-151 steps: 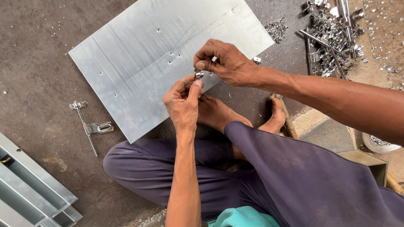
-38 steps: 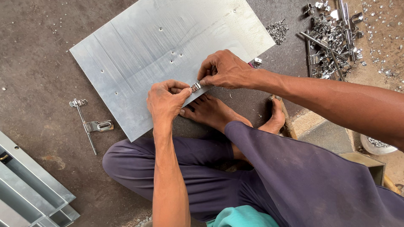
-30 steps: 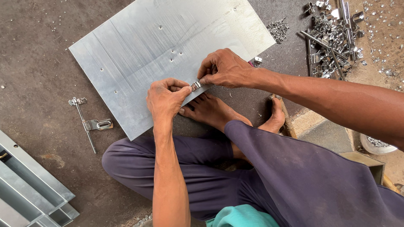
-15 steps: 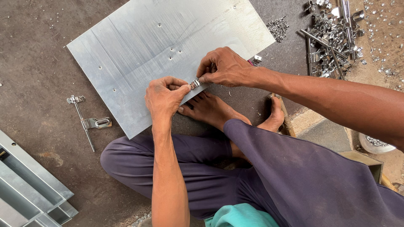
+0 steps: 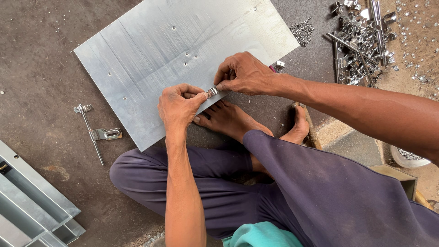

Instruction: The person assembles a metal box by attaching a latch and handle to a metal sheet using a hammer and punch. They then attach the sheet to a metal frame and stack the completed unit with others.

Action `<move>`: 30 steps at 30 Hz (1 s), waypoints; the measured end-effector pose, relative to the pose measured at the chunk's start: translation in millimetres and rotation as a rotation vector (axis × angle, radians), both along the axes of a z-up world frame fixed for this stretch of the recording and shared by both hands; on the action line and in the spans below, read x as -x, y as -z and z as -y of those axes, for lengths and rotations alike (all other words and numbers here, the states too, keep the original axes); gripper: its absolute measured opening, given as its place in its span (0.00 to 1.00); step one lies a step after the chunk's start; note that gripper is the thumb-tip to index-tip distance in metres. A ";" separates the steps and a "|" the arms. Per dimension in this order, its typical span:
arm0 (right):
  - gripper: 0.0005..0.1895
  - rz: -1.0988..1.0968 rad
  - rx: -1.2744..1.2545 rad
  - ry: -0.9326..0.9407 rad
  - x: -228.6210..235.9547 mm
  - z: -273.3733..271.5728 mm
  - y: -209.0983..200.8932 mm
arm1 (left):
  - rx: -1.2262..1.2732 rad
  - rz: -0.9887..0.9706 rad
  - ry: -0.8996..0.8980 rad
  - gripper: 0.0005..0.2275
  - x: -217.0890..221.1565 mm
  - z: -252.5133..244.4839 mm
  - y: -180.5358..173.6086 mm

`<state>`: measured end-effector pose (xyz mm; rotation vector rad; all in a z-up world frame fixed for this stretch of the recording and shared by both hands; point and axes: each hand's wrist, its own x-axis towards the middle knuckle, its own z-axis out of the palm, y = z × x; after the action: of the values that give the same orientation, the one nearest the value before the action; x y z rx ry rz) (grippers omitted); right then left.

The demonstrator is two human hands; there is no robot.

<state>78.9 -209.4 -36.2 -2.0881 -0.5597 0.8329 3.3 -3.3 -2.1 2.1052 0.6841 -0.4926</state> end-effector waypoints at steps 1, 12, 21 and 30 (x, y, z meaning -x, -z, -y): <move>0.09 -0.002 -0.003 0.001 0.2 0.3 0.2 | 0.000 0.001 0.002 0.06 0.2 0.1 0.1; 0.09 -0.010 -0.028 0.007 0.3 0.8 -3.4 | 0.040 0.051 -0.008 0.06 7.0 0.3 1.2; 0.10 -0.004 -0.002 -0.010 -2.4 -0.5 -8.0 | 0.362 0.363 -0.129 0.08 32.1 22.2 -49.3; 0.13 0.001 0.044 -0.053 -0.9 0.2 -12.7 | 1.829 0.276 0.237 0.10 117.5 35.6 -166.5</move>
<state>79.8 -209.6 -23.6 -2.1215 -0.6041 0.8815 -114.2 -38.9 164.4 0.4492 -0.2627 -0.5656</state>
